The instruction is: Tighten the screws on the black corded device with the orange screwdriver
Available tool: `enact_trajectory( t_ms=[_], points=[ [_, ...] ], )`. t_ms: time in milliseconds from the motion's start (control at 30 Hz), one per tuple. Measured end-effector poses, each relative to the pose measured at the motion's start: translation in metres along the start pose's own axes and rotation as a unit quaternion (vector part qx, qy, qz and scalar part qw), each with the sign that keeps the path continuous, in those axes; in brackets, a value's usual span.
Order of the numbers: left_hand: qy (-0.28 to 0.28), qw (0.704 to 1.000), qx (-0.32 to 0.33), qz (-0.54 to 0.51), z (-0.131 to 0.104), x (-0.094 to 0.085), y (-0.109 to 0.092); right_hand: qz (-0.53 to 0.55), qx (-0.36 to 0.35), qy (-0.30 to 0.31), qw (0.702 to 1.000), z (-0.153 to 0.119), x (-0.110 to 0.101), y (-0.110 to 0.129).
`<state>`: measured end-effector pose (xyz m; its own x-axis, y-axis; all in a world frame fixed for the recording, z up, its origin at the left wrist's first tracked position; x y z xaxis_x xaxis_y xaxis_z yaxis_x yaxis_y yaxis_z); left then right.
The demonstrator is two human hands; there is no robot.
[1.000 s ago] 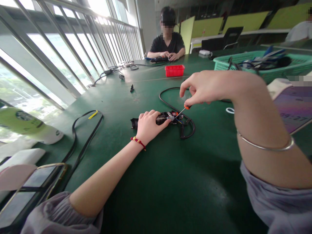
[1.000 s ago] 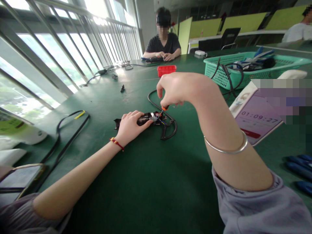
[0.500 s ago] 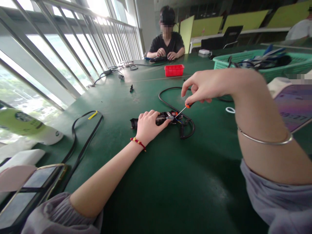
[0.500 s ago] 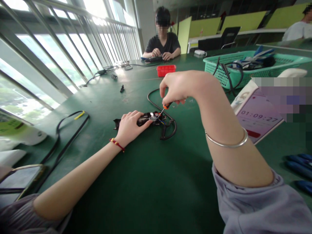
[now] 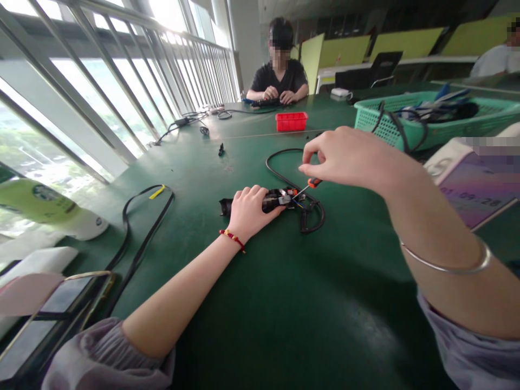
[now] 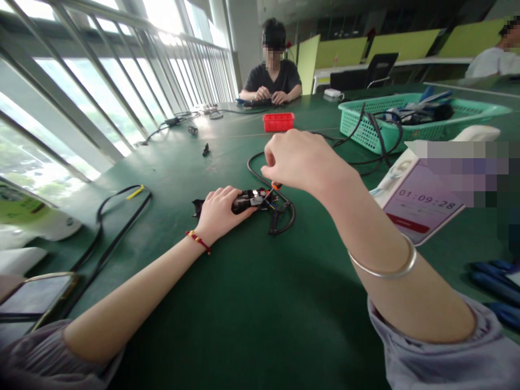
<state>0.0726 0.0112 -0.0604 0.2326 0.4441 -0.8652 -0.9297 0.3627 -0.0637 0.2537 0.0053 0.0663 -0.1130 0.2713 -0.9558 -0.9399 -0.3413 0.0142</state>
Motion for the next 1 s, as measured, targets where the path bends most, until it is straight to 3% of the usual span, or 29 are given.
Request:
enact_trajectory(
  t_ms=[200, 367, 500, 700, 833, 1000],
  points=[
    [-0.011, 1.000, 0.006, -0.005, -0.001, 0.000, 0.000, 0.053, 0.024, -0.019, 0.998, -0.041, 0.016, -0.008],
    [-0.012, 1.000, 0.003, -0.008, -0.001, 0.000, 0.001, 0.117, 0.090, -0.001, 0.989, -0.073, 0.038, -0.019],
    [-0.021, 1.000, -0.001, -0.021, -0.001, -0.001, 0.000, 0.172, 0.085, -0.041, 0.981, -0.091, 0.062, -0.028],
    [-0.059, 0.998, -0.027, 0.005, 0.000, -0.002, 0.001, 0.290, 0.086, -0.102, 0.948, -0.104, 0.101, -0.032],
    [-0.055, 0.998, -0.027, 0.017, 0.001, -0.001, 0.002, 0.348, 0.087, -0.123, 0.925, -0.104, 0.109, -0.032],
    [-0.041, 0.998, -0.017, 0.039, 0.001, -0.002, 0.001, 0.342, 0.110, -0.058, 0.931, -0.102, 0.106, -0.032]
  ],
)
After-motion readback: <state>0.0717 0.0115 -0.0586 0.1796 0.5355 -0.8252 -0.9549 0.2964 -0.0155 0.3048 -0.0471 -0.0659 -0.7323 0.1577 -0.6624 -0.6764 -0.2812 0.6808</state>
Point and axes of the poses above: each hand's wrist, its own z-axis towards the middle knuckle, its own x-axis out of the palm, y = z × x, the point moved 1 cm from there along z, towards the middle knuckle, and after that the axes turned 7 degrees about -y, right-handed, at the moved point
